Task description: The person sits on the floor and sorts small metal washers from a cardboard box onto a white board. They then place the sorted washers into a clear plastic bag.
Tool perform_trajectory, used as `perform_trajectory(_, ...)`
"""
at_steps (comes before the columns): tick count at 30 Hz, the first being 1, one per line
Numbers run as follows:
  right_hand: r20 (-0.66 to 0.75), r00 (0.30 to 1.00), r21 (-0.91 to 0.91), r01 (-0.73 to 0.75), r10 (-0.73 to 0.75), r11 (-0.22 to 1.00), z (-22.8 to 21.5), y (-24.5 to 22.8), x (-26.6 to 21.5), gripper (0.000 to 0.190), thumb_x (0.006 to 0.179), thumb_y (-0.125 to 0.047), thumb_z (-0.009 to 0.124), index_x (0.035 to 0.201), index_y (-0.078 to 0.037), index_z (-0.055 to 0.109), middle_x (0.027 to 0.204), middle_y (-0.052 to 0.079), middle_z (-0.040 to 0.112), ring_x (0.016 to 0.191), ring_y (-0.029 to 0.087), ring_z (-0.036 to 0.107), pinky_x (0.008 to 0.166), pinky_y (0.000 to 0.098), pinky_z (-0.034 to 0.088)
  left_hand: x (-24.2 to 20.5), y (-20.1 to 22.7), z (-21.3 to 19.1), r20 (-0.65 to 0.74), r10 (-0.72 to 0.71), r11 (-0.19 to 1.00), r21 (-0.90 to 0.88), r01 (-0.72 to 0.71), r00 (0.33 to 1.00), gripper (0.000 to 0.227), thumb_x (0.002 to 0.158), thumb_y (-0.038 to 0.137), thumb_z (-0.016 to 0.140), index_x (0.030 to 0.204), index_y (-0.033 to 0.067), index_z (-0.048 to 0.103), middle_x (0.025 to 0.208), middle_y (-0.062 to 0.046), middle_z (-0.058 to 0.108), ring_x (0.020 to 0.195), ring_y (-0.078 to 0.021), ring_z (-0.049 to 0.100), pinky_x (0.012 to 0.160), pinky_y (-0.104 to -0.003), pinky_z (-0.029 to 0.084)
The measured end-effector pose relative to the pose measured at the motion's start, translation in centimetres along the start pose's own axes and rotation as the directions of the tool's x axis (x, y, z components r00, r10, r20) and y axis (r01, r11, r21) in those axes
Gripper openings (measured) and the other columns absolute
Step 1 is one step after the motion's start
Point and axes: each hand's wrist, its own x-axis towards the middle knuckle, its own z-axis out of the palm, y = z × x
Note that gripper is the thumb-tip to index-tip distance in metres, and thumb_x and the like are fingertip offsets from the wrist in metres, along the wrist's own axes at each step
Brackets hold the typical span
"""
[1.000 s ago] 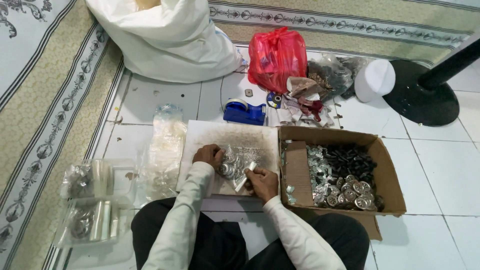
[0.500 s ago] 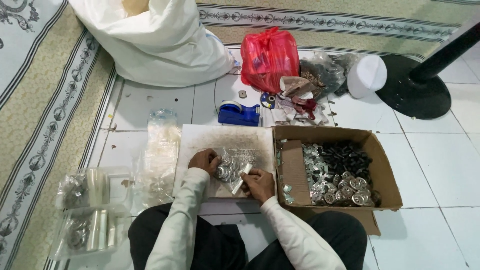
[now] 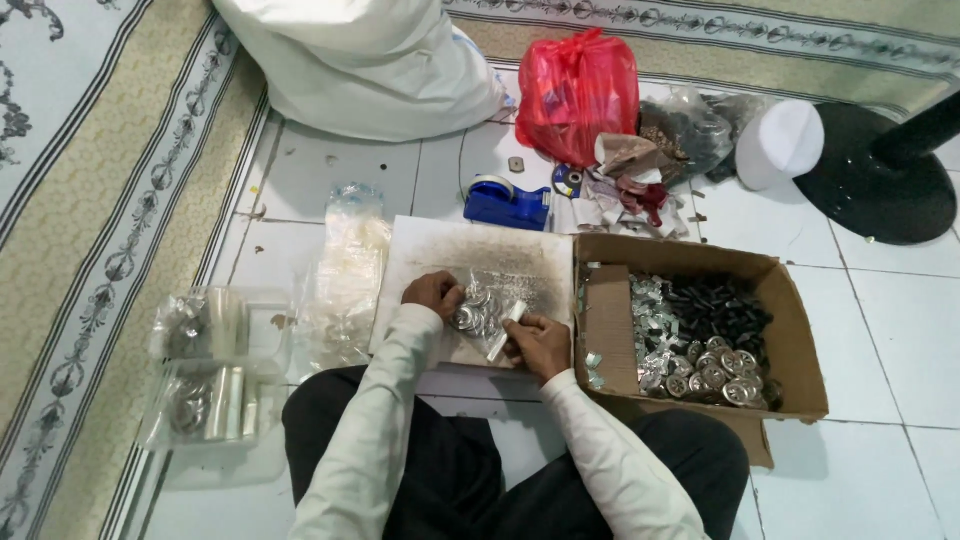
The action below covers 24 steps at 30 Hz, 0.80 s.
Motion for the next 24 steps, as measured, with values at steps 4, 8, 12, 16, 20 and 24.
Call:
perform_trajectory(4,-0.030,1.000,-0.008,0.009,-0.009,1.000,-0.2,0.8,0.6,0.041,0.075,-0.011,0.083,0.107,0.013,0.070,0.070,0.018,0.072,0.053,0.025,0.072,0.045,0.0324,0.062,-0.7,0.2,-0.2,0.018,-0.036,0.999,0.024,0.036,0.999,0.028,0.097,0.047,0.063,0.108,0.0244,0.074,0.100,-0.001,0.078,0.104,-0.0259,0.074,0.093,-0.043,0.058)
perform_trajectory(8,-0.073,0.995,-0.025,0.059,-0.060,0.998,-0.3,1.4,1.2,0.037,0.075,-0.012,0.082,0.103,0.010,0.071,0.061,0.017,0.069,0.044,0.021,0.067,0.040,0.0301,0.057,-1.1,0.5,-0.5,-0.007,-0.083,0.996,0.036,0.084,0.996,0.028,0.097,0.046,0.062,0.112,0.0256,0.074,0.102,-0.001,0.078,0.106,-0.0259,0.074,0.095,-0.043,0.058)
perform_trajectory(12,-0.046,0.997,-0.086,0.052,-0.056,0.995,-0.6,1.7,1.8,0.039,0.076,-0.018,0.083,0.104,0.007,0.072,0.064,0.018,0.072,0.045,0.021,0.068,0.042,0.0293,0.057,-0.4,0.0,0.0,-0.013,-0.091,0.995,0.027,0.091,0.996,0.030,0.100,0.049,0.058,0.112,0.0260,0.074,0.102,0.000,0.078,0.106,-0.0246,0.074,0.095,-0.042,0.058)
perform_trajectory(16,-0.029,0.998,-0.056,0.047,-0.049,0.997,-0.6,1.2,1.2,0.046,0.076,-0.023,0.086,0.105,0.010,0.071,0.066,0.020,0.072,0.046,0.022,0.069,0.044,0.0305,0.058,-0.9,0.4,-0.6,0.018,-0.071,0.997,0.026,0.070,0.997,0.031,0.098,0.047,0.060,0.113,0.0239,0.074,0.105,-0.003,0.078,0.107,-0.0276,0.074,0.096,-0.044,0.058)
perform_trajectory(20,-0.019,0.999,-0.037,0.046,-0.046,0.998,-0.5,1.2,1.0,0.050,0.079,-0.020,0.085,0.111,0.015,0.068,0.069,0.021,0.071,0.050,0.023,0.069,0.044,0.0302,0.057,-1.2,0.4,-0.7,0.032,-0.056,0.998,0.020,0.056,0.998,0.032,0.096,0.044,0.065,0.115,0.0206,0.074,0.104,-0.005,0.079,0.108,-0.0297,0.074,0.096,-0.046,0.058)
perform_trajectory(24,0.002,0.999,-0.074,0.046,-0.046,0.996,-0.7,1.9,1.7,0.054,0.079,-0.021,0.087,0.112,0.016,0.068,0.075,0.020,0.073,0.054,0.022,0.071,0.046,0.0310,0.058,-0.9,-0.2,-0.5,0.026,-0.057,0.998,-0.015,0.057,0.998,0.027,0.096,0.040,0.066,0.114,0.0225,0.075,0.103,-0.004,0.078,0.107,-0.0294,0.074,0.095,-0.045,0.058)
